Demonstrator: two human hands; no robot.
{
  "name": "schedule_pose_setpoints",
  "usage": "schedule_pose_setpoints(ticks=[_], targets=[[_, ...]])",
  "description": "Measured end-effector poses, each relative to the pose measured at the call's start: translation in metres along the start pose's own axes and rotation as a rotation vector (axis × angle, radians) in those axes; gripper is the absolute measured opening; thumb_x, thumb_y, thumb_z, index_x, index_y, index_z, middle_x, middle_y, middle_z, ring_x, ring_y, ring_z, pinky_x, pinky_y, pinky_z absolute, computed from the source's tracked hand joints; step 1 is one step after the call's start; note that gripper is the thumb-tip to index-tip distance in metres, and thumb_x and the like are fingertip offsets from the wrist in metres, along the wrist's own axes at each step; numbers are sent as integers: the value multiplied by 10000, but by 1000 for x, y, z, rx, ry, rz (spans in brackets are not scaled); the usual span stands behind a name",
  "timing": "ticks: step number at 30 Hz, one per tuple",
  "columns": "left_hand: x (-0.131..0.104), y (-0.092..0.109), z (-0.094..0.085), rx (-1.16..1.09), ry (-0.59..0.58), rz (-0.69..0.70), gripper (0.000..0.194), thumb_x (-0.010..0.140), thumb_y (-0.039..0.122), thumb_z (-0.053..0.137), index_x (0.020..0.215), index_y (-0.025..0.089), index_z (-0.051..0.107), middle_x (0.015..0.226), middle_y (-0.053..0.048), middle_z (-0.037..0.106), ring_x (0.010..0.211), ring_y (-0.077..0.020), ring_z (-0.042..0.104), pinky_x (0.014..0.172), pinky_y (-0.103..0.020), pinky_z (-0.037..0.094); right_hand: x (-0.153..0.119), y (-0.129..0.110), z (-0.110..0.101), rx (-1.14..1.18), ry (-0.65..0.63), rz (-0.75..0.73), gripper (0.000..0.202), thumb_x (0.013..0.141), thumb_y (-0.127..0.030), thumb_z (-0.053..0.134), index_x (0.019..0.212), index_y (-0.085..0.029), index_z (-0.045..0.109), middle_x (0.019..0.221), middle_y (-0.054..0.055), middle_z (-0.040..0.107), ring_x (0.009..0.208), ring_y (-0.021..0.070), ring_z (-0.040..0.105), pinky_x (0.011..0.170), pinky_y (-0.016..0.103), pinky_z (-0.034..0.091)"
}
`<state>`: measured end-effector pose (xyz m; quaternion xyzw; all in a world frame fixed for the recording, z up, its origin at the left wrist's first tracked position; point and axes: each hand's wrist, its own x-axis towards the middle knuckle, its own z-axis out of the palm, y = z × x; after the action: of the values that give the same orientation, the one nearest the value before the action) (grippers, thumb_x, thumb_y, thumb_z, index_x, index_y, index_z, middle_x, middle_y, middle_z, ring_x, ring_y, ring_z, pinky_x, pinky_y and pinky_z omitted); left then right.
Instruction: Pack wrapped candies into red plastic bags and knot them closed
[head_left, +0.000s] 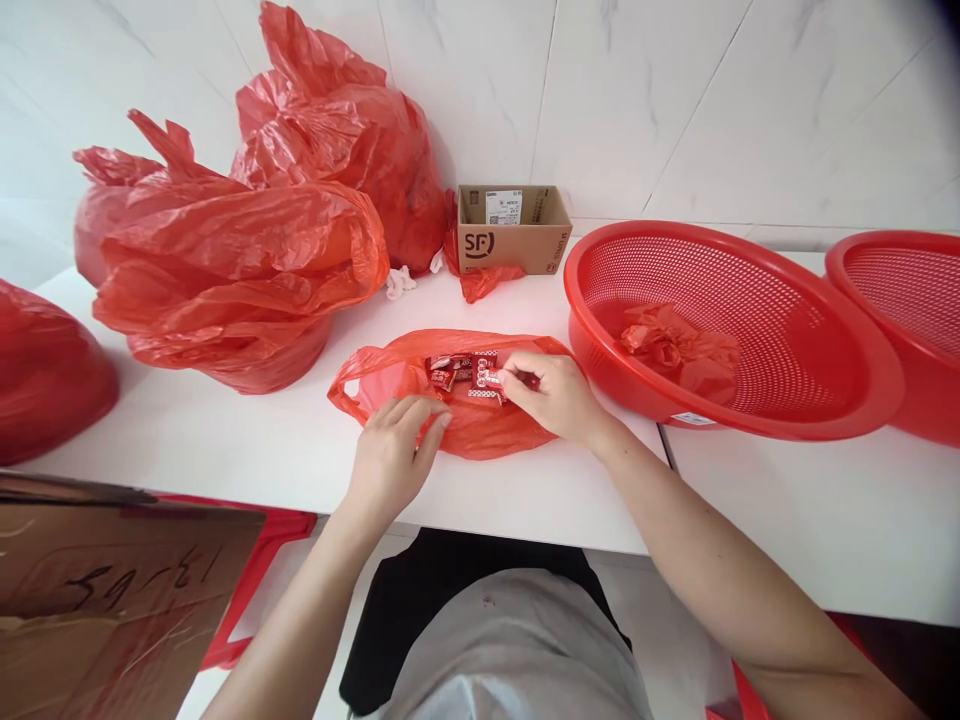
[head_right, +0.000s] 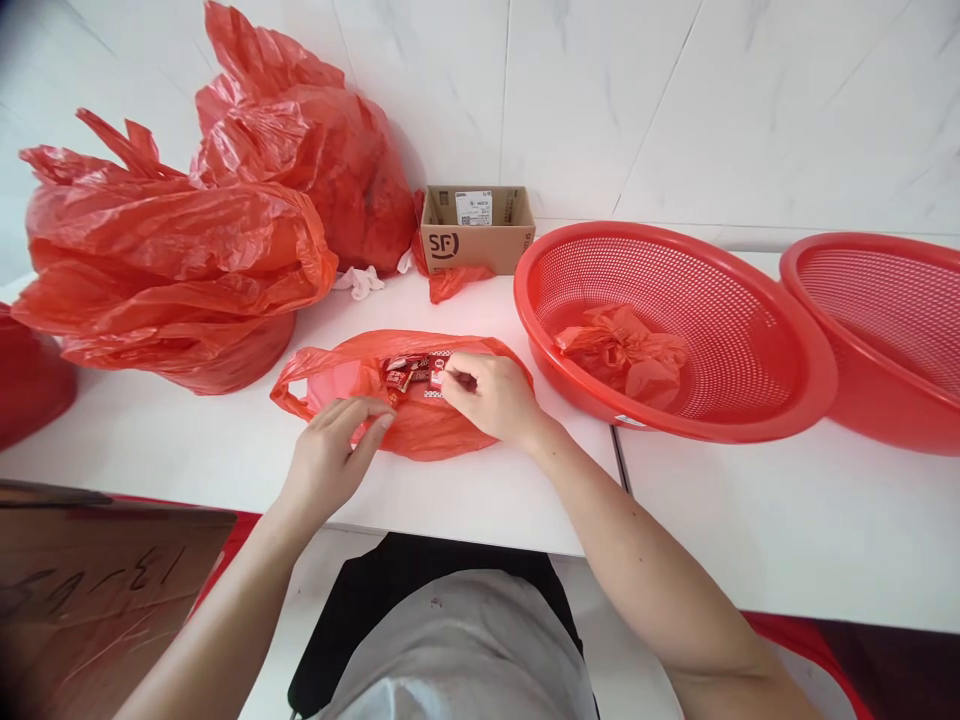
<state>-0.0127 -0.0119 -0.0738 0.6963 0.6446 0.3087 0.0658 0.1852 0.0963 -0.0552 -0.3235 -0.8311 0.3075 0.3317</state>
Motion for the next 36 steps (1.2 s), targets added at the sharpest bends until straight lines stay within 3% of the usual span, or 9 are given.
schedule_pose_setpoints(ticks=[4,6,9,12,17,21,26,32,36], targets=[[6,-12,0,222,-71,84,298,976,284,440,1134,200,678,1123,-72,719,895,-267,556,816,-391,452,2,16,0,-182,55,124,162,898,-263,560,750,-197,564,711,-22,622,600,124,501,595,254,351],[6,-16,-1,296,-86,78,307,972,301,446,1079,202,716,1049,-75,735,837,-270,549,777,-398,451,2,19,2,-230,140,138,49,897,-231,557,882,-197,588,799,3,659,645,144,549,621,265,388],[7,-19,-3,356,-97,54,331,963,340,462,912,196,755,865,-83,731,764,-278,547,694,-404,430,1,16,10,-269,171,59,118,924,-178,511,976,-188,617,877,40,686,760,178,606,698,290,447],[14,-15,0,377,-85,37,358,961,358,464,841,176,748,808,-94,705,754,-280,563,673,-401,425,-1,9,24,-403,89,-97,222,952,-164,482,1075,-200,664,1097,74,691,1002,225,599,885,361,450],[42,-8,15,400,-96,86,302,966,313,453,1069,207,717,1139,-84,708,1002,-294,602,824,-417,446,-3,8,40,-643,-112,-113,311,973,-229,491,1240,-228,650,1456,76,510,1315,334,419,1058,534,323],[61,-14,20,454,-123,56,298,916,323,525,1121,203,703,1144,-105,723,1030,-349,624,808,-467,440,-2,17,31,-688,-71,6,268,965,-231,494,1118,-171,706,1392,92,569,1279,323,455,1058,495,337],[68,-17,20,506,-105,-41,301,865,413,577,918,159,729,927,-154,735,941,-388,650,777,-480,435,2,18,24,-689,-40,70,253,957,-230,497,969,-137,732,1227,118,663,1179,300,522,982,444,393],[83,-10,35,450,-83,-70,375,837,438,606,1047,140,693,1073,-195,717,1055,-408,615,875,-503,414,2,17,27,-661,-82,88,208,939,-236,543,951,-136,724,1121,112,690,1076,275,566,979,419,394],[92,-9,35,326,-85,-130,230,805,366,621,833,158,717,827,-164,739,873,-376,669,862,-506,433,1,20,27,-643,-70,89,181,933,-237,554,962,-155,713,1140,109,682,1084,288,564,966,431,398]])
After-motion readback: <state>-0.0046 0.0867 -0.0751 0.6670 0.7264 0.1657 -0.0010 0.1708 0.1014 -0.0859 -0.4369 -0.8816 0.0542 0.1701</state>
